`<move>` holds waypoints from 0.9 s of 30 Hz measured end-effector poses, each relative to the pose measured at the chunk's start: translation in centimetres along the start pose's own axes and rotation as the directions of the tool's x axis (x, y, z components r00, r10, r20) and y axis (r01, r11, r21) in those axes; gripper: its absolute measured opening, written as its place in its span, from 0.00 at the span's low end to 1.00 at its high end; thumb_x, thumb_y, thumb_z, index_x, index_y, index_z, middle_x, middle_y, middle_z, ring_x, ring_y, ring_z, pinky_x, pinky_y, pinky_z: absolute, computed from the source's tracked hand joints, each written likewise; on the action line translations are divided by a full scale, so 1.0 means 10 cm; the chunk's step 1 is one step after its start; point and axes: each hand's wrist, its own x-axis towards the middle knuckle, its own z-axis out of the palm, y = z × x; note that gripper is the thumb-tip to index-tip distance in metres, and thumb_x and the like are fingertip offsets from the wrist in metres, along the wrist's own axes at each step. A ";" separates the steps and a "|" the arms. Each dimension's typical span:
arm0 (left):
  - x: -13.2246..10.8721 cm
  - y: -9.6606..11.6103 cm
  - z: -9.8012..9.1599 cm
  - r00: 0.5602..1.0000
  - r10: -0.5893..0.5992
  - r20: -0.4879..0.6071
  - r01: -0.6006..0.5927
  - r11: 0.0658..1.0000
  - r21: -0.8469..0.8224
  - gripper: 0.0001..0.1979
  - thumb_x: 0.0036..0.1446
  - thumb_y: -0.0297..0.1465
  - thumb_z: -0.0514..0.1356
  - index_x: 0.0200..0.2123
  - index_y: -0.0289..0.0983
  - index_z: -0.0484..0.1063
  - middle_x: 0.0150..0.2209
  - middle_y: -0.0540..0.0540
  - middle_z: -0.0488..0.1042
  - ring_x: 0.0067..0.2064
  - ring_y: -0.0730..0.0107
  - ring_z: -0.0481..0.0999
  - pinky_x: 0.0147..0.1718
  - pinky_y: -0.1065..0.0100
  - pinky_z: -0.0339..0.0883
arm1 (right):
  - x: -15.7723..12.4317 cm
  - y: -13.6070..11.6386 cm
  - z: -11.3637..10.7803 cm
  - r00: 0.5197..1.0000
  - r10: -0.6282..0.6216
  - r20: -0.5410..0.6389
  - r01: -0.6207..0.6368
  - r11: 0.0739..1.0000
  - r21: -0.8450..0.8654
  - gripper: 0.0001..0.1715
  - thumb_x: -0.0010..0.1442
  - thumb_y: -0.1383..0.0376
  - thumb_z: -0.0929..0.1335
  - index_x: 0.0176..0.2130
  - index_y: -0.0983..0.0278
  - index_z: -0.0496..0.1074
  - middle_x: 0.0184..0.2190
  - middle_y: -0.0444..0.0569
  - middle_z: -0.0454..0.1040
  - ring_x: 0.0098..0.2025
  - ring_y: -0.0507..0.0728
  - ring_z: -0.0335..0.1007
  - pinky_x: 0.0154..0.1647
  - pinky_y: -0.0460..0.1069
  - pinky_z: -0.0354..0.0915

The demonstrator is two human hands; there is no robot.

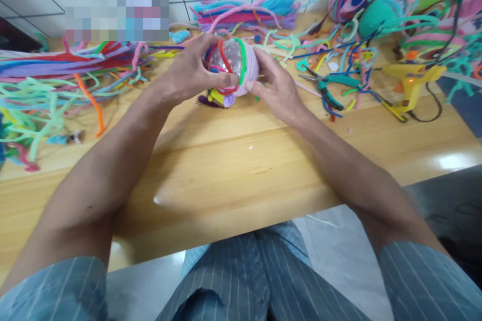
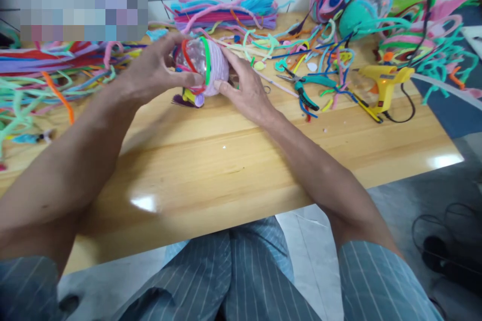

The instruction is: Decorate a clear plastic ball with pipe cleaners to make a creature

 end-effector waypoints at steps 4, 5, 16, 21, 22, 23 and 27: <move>-0.03 0.13 -0.06 0.998 -0.045 0.041 0.048 0.995 -0.089 0.51 0.48 0.67 0.69 0.74 0.62 0.69 0.68 0.52 0.82 0.70 0.31 0.73 0.64 0.28 0.69 | -0.03 -0.04 0.02 0.996 -0.071 -0.062 0.074 0.996 0.054 0.52 0.63 0.23 0.72 0.76 0.34 0.67 0.79 0.40 0.71 0.80 0.71 0.68 0.76 0.70 0.76; -0.04 0.16 -0.06 0.997 -0.044 0.056 0.050 0.992 -0.112 0.52 0.48 0.67 0.68 0.75 0.62 0.68 0.68 0.53 0.82 0.71 0.31 0.72 0.64 0.27 0.68 | -0.04 -0.03 0.03 0.993 -0.080 -0.082 0.084 0.995 0.050 0.52 0.63 0.23 0.72 0.76 0.36 0.68 0.78 0.42 0.71 0.80 0.72 0.67 0.77 0.70 0.75; -0.07 0.24 -0.04 0.992 -0.046 0.117 0.057 0.994 -0.090 0.54 0.50 0.68 0.63 0.79 0.60 0.65 0.61 0.52 0.87 0.72 0.31 0.71 0.64 0.27 0.67 | -0.02 -0.03 0.04 0.992 -0.071 -0.105 0.081 0.993 0.089 0.51 0.61 0.23 0.73 0.75 0.33 0.70 0.76 0.41 0.73 0.79 0.72 0.69 0.77 0.72 0.76; -0.06 0.27 -0.02 0.995 -0.052 0.083 0.064 0.987 -0.144 0.53 0.47 0.63 0.67 0.77 0.61 0.68 0.58 0.53 0.87 0.72 0.31 0.69 0.67 0.25 0.63 | -0.05 -0.04 0.07 0.989 -0.056 -0.134 0.070 0.992 0.102 0.52 0.61 0.24 0.74 0.75 0.37 0.72 0.73 0.47 0.76 0.77 0.73 0.71 0.76 0.71 0.76; -0.05 0.26 -0.01 0.996 -0.046 0.076 0.058 0.986 -0.159 0.53 0.47 0.63 0.67 0.77 0.62 0.68 0.57 0.54 0.87 0.73 0.31 0.68 0.68 0.25 0.63 | -0.05 -0.03 0.08 0.990 -0.059 -0.131 0.072 0.993 0.096 0.52 0.61 0.24 0.74 0.75 0.38 0.72 0.73 0.48 0.76 0.77 0.73 0.71 0.75 0.71 0.76; -0.05 0.24 -0.01 0.997 -0.038 0.072 0.050 0.984 -0.170 0.52 0.46 0.63 0.68 0.76 0.63 0.69 0.57 0.54 0.87 0.73 0.31 0.68 0.68 0.25 0.63 | -0.06 -0.03 0.09 0.990 -0.064 -0.127 0.076 0.993 0.091 0.52 0.61 0.25 0.75 0.75 0.38 0.72 0.73 0.48 0.76 0.77 0.73 0.71 0.75 0.71 0.76; -0.03 0.14 0.00 0.997 -0.025 0.074 0.037 0.985 -0.166 0.50 0.45 0.61 0.71 0.73 0.65 0.70 0.54 0.55 0.87 0.73 0.31 0.68 0.68 0.26 0.64 | -0.08 -0.01 0.12 0.991 -0.090 -0.103 0.101 0.989 0.107 0.50 0.63 0.27 0.75 0.75 0.38 0.72 0.74 0.49 0.74 0.76 0.71 0.72 0.72 0.68 0.79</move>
